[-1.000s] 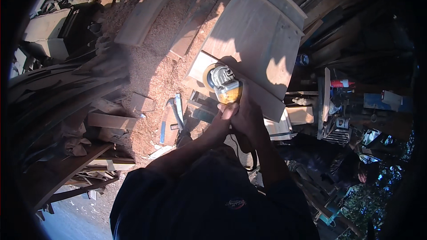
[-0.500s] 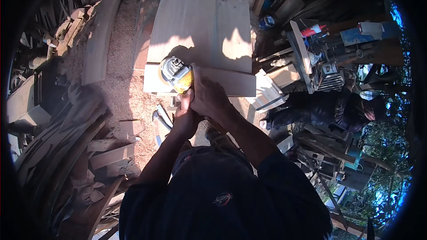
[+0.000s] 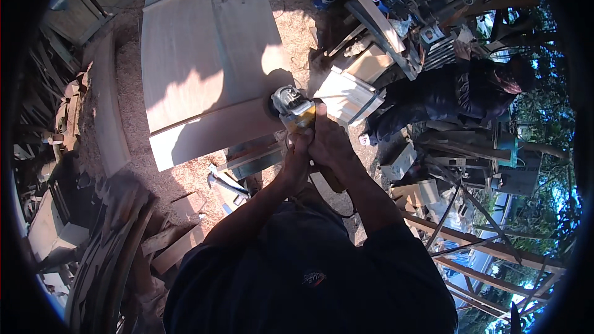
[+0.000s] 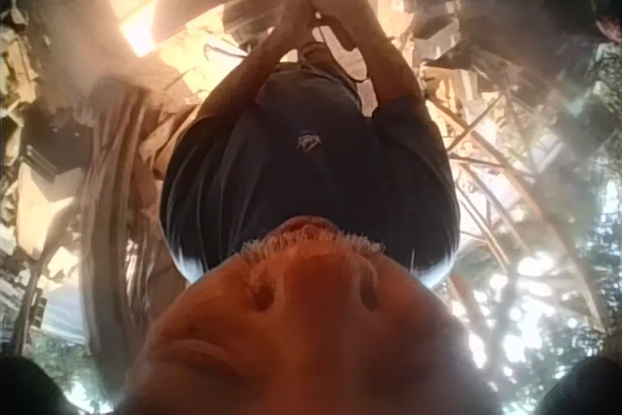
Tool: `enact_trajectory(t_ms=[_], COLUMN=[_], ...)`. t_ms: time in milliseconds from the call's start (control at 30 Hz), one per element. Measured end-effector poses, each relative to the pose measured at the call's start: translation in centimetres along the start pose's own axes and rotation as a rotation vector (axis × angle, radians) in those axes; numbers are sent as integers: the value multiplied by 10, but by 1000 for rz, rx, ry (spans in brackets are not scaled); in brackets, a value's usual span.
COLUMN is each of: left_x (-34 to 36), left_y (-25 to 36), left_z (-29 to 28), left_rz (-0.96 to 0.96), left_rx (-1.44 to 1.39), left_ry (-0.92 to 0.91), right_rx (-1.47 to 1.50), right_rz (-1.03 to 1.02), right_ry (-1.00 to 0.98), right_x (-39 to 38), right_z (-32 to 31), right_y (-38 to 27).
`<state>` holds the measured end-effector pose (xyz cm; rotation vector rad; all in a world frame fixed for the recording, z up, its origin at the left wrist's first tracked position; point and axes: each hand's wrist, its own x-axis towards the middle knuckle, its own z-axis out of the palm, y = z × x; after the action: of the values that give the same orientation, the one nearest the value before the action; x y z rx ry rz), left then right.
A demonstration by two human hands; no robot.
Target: The person assembles a wooden box using a nail gun and hammer to join boards, then uses a power sander to smooth the surface, and carries the box to a different area.
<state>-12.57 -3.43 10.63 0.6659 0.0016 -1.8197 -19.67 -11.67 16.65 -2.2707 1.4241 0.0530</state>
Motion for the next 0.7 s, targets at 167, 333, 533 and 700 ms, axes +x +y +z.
enact_trajectory(t_ms=[167, 333, 533, 700], left_x=[42, 44, 42, 99], left_y=[-20, -30, 36, 27], left_z=[35, 45, 15, 9], left_rz=[-165, -104, 755, 866], left_rx=[209, 736, 1665, 2142], left_ry=[-35, -111, 425, 673], right_rx=[89, 199, 919, 1181], right_rz=[229, 456, 518, 351], right_ry=[45, 164, 156, 143], right_x=[-10, -17, -31, -3], right_z=[-33, -21, -14, 25], right_y=[48, 163, 227, 312])
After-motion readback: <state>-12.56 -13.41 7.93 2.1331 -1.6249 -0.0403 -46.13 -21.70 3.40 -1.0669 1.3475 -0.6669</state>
